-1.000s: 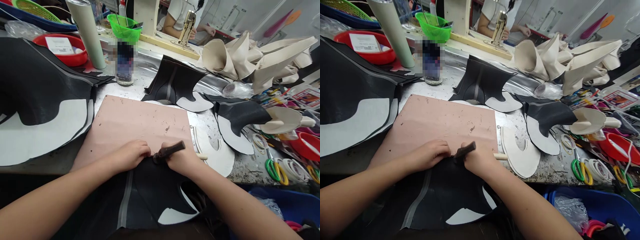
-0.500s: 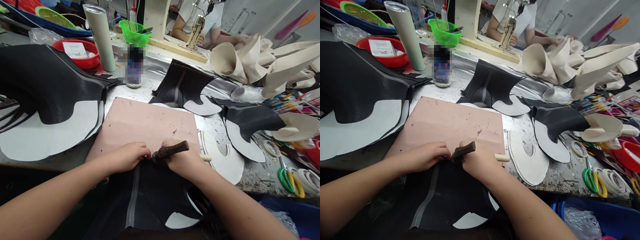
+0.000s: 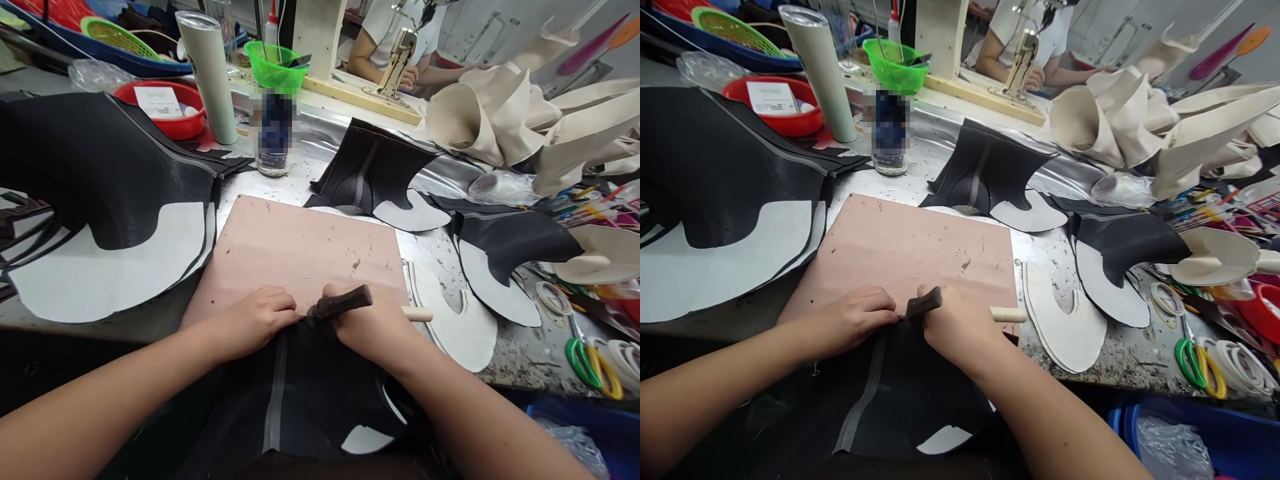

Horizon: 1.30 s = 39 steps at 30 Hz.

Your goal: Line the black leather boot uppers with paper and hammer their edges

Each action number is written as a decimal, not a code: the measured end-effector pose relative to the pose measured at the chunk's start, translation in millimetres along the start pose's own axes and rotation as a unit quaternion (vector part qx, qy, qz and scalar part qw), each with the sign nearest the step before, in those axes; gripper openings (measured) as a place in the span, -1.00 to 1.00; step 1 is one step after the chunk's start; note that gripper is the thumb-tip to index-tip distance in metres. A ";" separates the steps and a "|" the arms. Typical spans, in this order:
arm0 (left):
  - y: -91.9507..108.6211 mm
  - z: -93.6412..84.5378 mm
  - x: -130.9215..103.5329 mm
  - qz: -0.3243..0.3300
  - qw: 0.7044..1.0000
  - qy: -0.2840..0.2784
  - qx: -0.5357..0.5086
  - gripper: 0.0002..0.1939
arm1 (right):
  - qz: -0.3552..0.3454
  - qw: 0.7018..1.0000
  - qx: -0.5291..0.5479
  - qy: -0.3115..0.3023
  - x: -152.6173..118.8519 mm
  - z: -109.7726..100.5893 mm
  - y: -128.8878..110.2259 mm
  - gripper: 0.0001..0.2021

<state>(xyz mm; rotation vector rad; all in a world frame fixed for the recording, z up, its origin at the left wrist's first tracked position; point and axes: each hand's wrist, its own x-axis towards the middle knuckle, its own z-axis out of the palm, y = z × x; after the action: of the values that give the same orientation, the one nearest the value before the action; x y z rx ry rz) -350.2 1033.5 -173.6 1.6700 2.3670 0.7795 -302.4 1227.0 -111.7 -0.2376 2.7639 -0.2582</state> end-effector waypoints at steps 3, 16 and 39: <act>-4.3 -6.8 -0.9 -0.037 0.998 -0.026 -0.045 -0.79 | 0.000 1.000 0.024 0.002 3.2 7.5 0.3 -0.91; -1.7 0.8 -13.7 0.044 0.997 0.062 0.031 -0.71 | 0.031 0.999 0.034 -0.011 2.4 2.8 -11.8 -0.92; 7.9 -0.9 -35.6 0.035 0.991 0.047 0.121 -0.73 | -0.059 0.996 -0.055 -0.033 4.6 -8.8 -31.2 -0.89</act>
<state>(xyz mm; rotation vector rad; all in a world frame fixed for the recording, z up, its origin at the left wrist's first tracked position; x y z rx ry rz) -330.6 1002.7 -175.3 1.8558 2.5681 0.6160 -305.6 1197.2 -98.7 -0.4317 2.7056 -0.1267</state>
